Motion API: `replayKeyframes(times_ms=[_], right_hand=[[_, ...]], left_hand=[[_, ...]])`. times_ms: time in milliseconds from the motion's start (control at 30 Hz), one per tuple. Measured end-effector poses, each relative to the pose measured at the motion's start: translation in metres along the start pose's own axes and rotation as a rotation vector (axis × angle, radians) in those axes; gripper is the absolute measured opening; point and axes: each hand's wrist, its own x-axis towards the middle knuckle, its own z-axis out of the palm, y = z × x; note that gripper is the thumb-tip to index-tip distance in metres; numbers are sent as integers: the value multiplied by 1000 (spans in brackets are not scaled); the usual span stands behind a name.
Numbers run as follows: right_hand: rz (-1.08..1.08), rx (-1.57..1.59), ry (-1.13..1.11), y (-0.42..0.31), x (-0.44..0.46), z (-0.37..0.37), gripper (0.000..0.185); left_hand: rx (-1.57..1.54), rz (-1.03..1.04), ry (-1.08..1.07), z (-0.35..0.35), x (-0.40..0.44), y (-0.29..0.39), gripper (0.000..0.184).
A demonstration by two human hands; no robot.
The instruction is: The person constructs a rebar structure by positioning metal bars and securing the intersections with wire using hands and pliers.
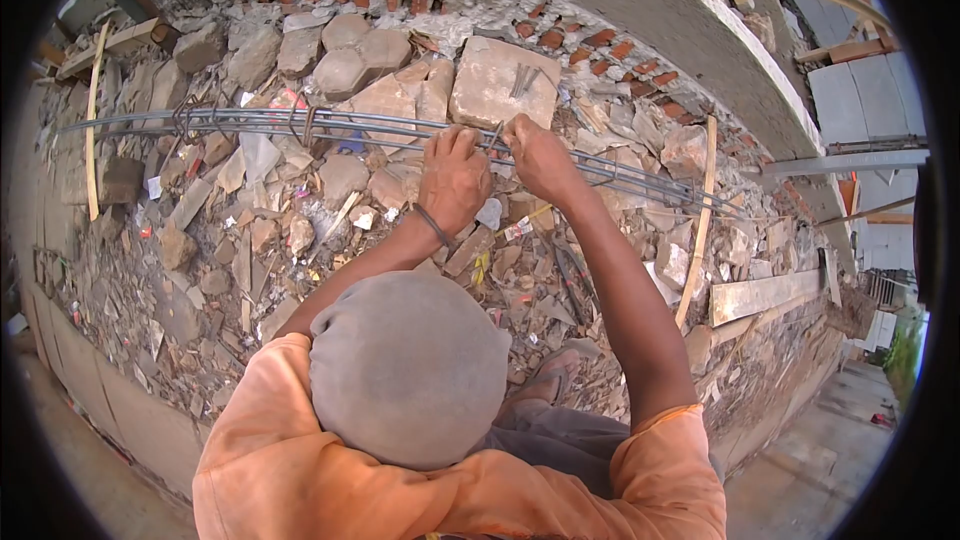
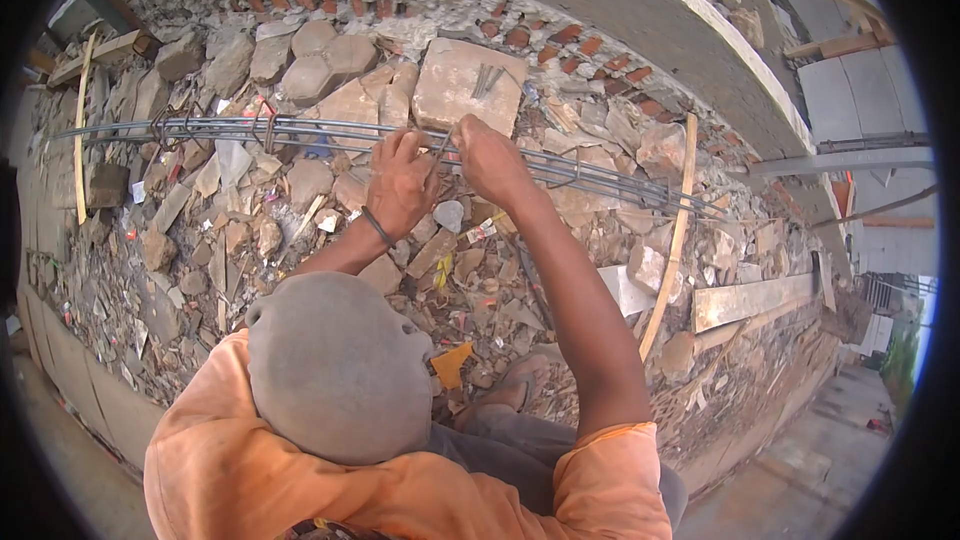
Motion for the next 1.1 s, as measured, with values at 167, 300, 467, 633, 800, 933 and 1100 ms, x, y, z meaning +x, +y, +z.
replayKeyframes(times_ms=[167, 300, 467, 633, 800, 933, 1100], right_hand=[[-64, 97, 131, 2, -16, 16, 15], [-105, 185, 313, 0, -40, 50, 11], [-124, 191, 452, 5, -48, 81, 11], [-78, 237, 534, 3, -42, 85, 16], [-40, 282, 517, -3, -47, 82, 16], [47, 313, 518, -7, -43, 86, 17], [194, 351, 423, -10, -39, 88, 26]], left_hand=[[-51, 80, -7, 16, 0, -16, 11], [-99, 19, -130, 15, 4, -25, 8], [-167, -36, -145, 18, 5, -29, 6], [-184, -107, -145, 18, 12, -27, 8], [-256, -203, -245, 13, 17, -29, 10], [-233, -260, -346, 14, 26, -40, 12], [-316, -334, -322, 9, 31, -42, 16]])
